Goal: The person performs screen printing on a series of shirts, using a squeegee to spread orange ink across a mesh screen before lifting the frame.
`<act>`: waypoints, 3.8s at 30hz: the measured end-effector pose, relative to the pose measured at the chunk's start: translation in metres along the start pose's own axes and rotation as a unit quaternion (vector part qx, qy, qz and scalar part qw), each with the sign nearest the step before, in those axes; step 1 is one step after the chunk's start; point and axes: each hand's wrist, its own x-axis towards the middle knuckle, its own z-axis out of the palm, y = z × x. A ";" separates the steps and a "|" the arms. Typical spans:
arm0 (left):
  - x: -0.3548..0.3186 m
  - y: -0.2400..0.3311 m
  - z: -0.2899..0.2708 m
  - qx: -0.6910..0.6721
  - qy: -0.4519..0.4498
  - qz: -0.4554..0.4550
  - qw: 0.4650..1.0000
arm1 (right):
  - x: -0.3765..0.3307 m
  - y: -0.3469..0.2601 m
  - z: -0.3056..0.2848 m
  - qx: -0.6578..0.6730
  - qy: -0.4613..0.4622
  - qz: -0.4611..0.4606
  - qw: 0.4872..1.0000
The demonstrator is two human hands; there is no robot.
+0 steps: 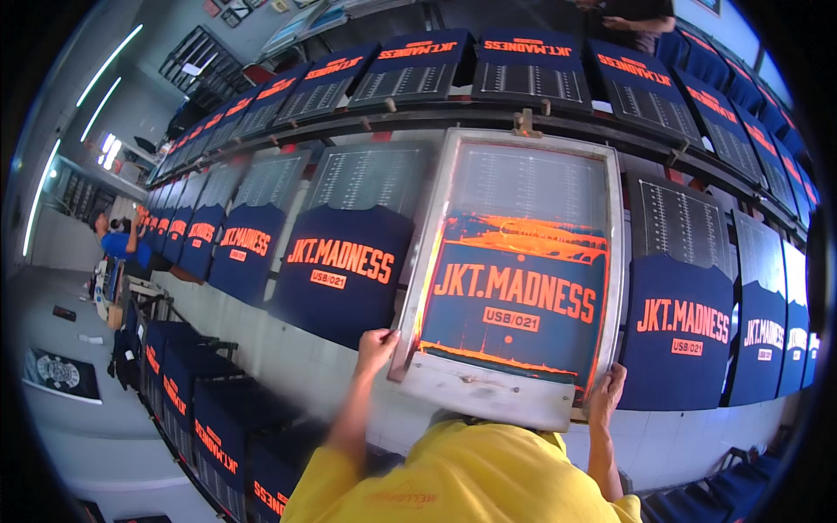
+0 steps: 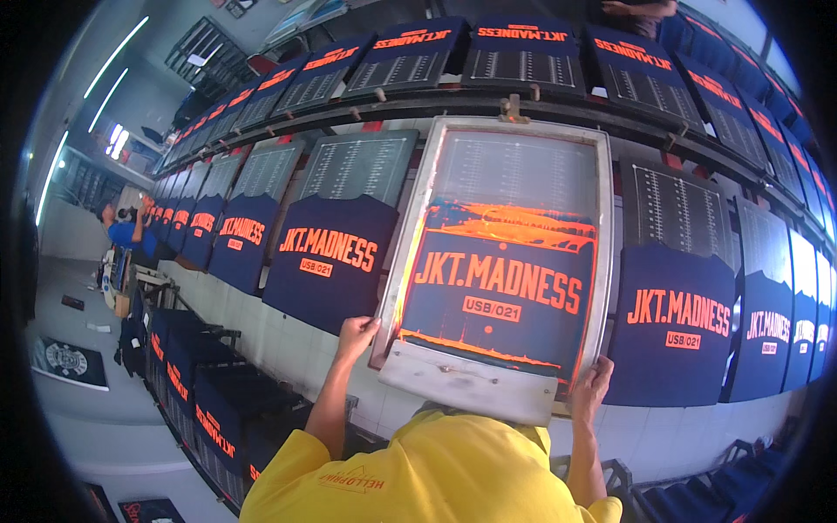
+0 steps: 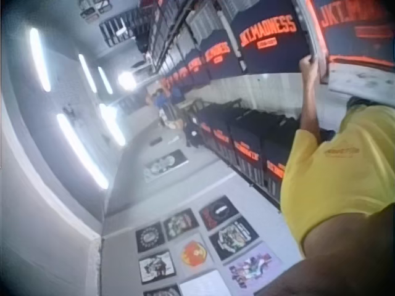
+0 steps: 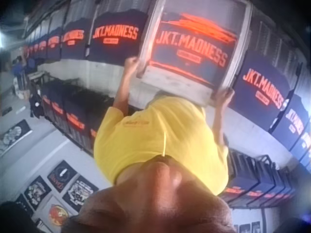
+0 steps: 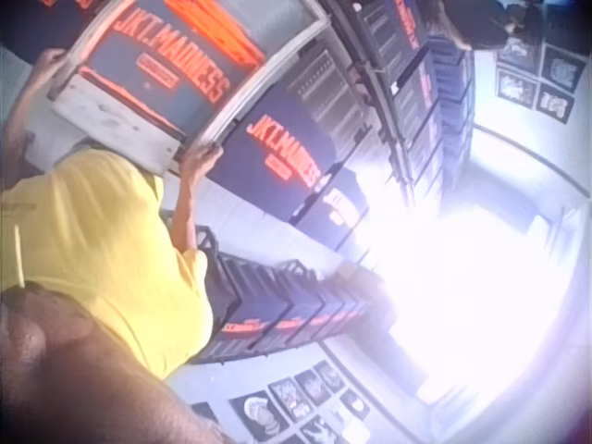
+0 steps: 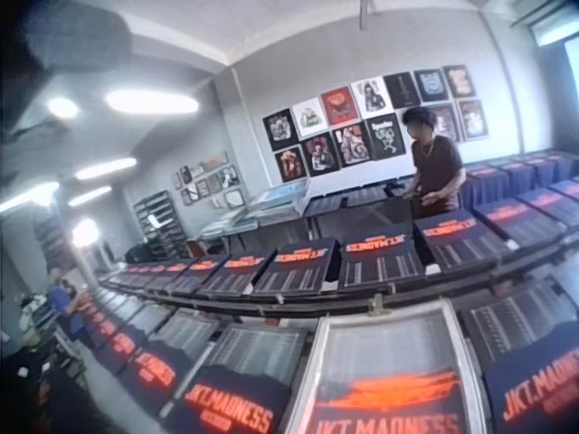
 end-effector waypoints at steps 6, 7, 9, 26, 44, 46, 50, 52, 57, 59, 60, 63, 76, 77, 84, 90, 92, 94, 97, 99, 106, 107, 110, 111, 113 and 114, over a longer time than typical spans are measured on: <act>0.009 -0.010 -0.007 -0.018 -0.064 -0.076 0.995 | 0.003 -0.006 0.001 0.025 0.003 0.005 1.000; 0.015 -0.011 -0.008 -0.052 -0.083 -0.103 0.990 | 0.004 -0.007 0.002 0.038 0.003 0.003 0.999; 0.016 -0.014 -0.011 -0.112 -0.104 -0.137 0.979 | 0.004 -0.004 0.003 0.055 0.009 0.009 0.998; -0.002 -0.007 0.002 -0.264 0.031 -0.113 0.958 | 0.013 -0.003 -0.001 -0.022 -0.036 0.121 0.992; -0.124 0.172 0.147 -0.222 0.138 -0.034 0.965 | 0.104 0.055 -0.205 0.114 -0.025 0.057 0.992; -0.137 0.189 0.200 -0.245 0.142 -0.030 0.959 | 0.123 0.087 -0.249 0.116 0.015 0.041 0.992; -0.166 0.229 0.304 -0.271 0.144 0.006 0.952 | 0.164 0.153 -0.339 0.106 0.043 0.049 0.992; -0.183 0.256 0.338 -0.268 0.120 0.007 0.956 | 0.178 0.174 -0.389 0.046 0.004 0.079 0.996; -0.193 0.267 0.399 -0.242 0.073 0.034 0.967 | 0.189 0.221 -0.432 0.030 0.097 0.094 0.990; -0.194 0.275 0.407 -0.205 0.085 0.044 0.974 | 0.195 0.228 -0.444 0.028 0.062 0.102 0.992; -0.196 0.278 0.411 -0.187 0.090 0.049 0.977 | 0.196 0.232 -0.449 0.026 0.046 0.105 0.993; -0.199 0.285 0.417 -0.181 0.111 0.057 0.976 | 0.197 0.227 -0.455 0.023 0.026 0.099 0.994; -0.209 0.289 0.410 -0.146 0.129 -0.010 0.981 | 0.211 0.204 -0.439 0.048 0.025 0.046 0.997; -0.209 0.287 0.409 -0.118 0.132 -0.013 0.984 | 0.211 0.200 -0.440 0.035 0.015 0.039 0.999; -0.202 0.274 0.414 -0.170 0.161 -0.005 0.972 | 0.217 0.202 -0.432 0.031 0.008 0.052 0.998; -0.200 0.289 0.401 -0.154 0.143 -0.018 0.978 | 0.217 0.195 -0.425 0.028 0.016 0.039 0.999; -0.197 0.292 0.399 -0.158 0.147 -0.014 0.976 | 0.217 0.192 -0.421 0.029 0.027 0.029 0.999; -0.192 0.290 0.399 -0.180 0.156 -0.009 0.971 | 0.220 0.193 -0.419 0.016 0.033 0.027 0.999; -0.187 0.288 0.395 -0.151 0.136 -0.011 0.979 | 0.223 0.193 -0.415 0.004 0.052 0.018 0.998; -0.179 0.277 0.395 -0.144 0.123 -0.016 0.982 | 0.224 0.190 -0.413 0.004 0.043 0.026 0.999; -0.167 0.277 0.397 -0.184 0.127 -0.022 0.974 | 0.230 0.190 -0.412 -0.027 0.007 0.073 0.997; -0.166 0.275 0.398 -0.185 0.128 -0.019 0.974 | 0.229 0.188 -0.412 -0.029 0.008 0.073 0.997; -0.161 0.264 0.396 -0.181 0.120 -0.023 0.976 | 0.228 0.182 -0.409 -0.031 0.016 0.062 0.997; -0.159 0.259 0.394 -0.175 0.110 -0.033 0.978 | 0.228 0.182 -0.407 -0.029 0.023 0.053 0.998; -0.158 0.263 0.393 -0.176 0.092 -0.046 0.979 | 0.229 0.188 -0.405 -0.028 0.037 0.038 0.998; -0.158 0.265 0.392 -0.181 0.087 -0.049 0.979 | 0.231 0.194 -0.403 -0.027 0.044 0.032 0.998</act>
